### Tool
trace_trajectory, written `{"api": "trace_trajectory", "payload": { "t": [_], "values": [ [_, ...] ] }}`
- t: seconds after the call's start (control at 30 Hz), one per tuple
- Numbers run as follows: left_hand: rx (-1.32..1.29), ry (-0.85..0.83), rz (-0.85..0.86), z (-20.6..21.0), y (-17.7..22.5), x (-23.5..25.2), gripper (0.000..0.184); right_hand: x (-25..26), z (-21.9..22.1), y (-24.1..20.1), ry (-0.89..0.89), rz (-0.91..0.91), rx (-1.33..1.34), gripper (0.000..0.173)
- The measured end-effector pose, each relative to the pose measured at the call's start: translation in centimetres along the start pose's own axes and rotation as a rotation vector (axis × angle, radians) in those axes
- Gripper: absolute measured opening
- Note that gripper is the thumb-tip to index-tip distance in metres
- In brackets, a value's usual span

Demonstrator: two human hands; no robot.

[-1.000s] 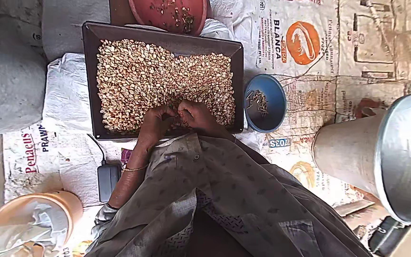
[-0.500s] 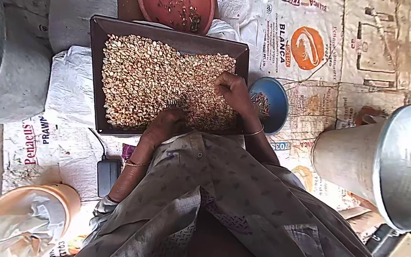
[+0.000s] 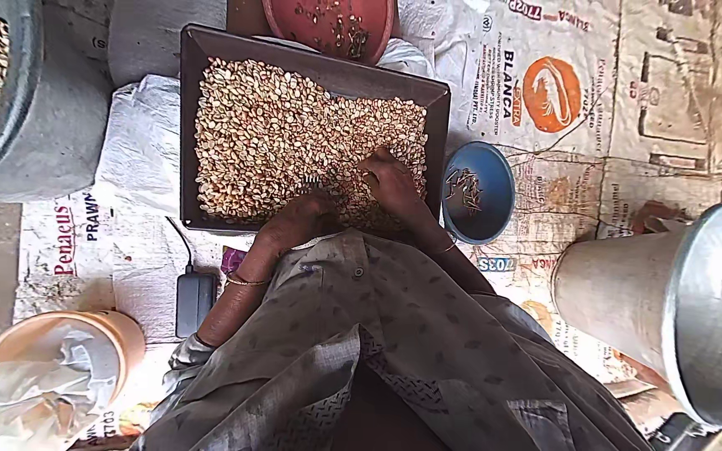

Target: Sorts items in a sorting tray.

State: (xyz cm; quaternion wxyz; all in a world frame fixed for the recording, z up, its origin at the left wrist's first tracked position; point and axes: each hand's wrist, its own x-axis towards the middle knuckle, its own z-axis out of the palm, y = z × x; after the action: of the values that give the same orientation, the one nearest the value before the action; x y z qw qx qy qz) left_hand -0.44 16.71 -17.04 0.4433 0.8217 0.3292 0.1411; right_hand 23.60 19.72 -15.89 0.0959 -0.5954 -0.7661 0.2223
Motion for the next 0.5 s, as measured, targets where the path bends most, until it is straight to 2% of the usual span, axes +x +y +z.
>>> {"api": "trace_trajectory", "payload": {
  "t": [0.1, 0.23, 0.37, 0.5],
  "values": [
    [0.004, 0.005, 0.002, 0.0, -0.2, 0.0, 0.018, 0.2, 0.1, -0.6, -0.042, 0.053, -0.069, 0.024],
    [0.009, 0.012, 0.021, 0.2, -0.6, 0.1, 0.019, 0.0, 0.4, -0.4, -0.007, 0.036, -0.074, 0.022],
    [-0.005, 0.044, -0.018, -0.8, 2.7, -1.0, 0.01, -0.1, 0.3, -1.1, -0.038, 0.089, -0.108, 0.027],
    [-0.009, 0.047, -0.025, -1.0, 3.2, -1.2, 0.009, 0.0, 0.2, -1.4, -0.074, 0.114, -0.133, 0.023]
  ]
}}
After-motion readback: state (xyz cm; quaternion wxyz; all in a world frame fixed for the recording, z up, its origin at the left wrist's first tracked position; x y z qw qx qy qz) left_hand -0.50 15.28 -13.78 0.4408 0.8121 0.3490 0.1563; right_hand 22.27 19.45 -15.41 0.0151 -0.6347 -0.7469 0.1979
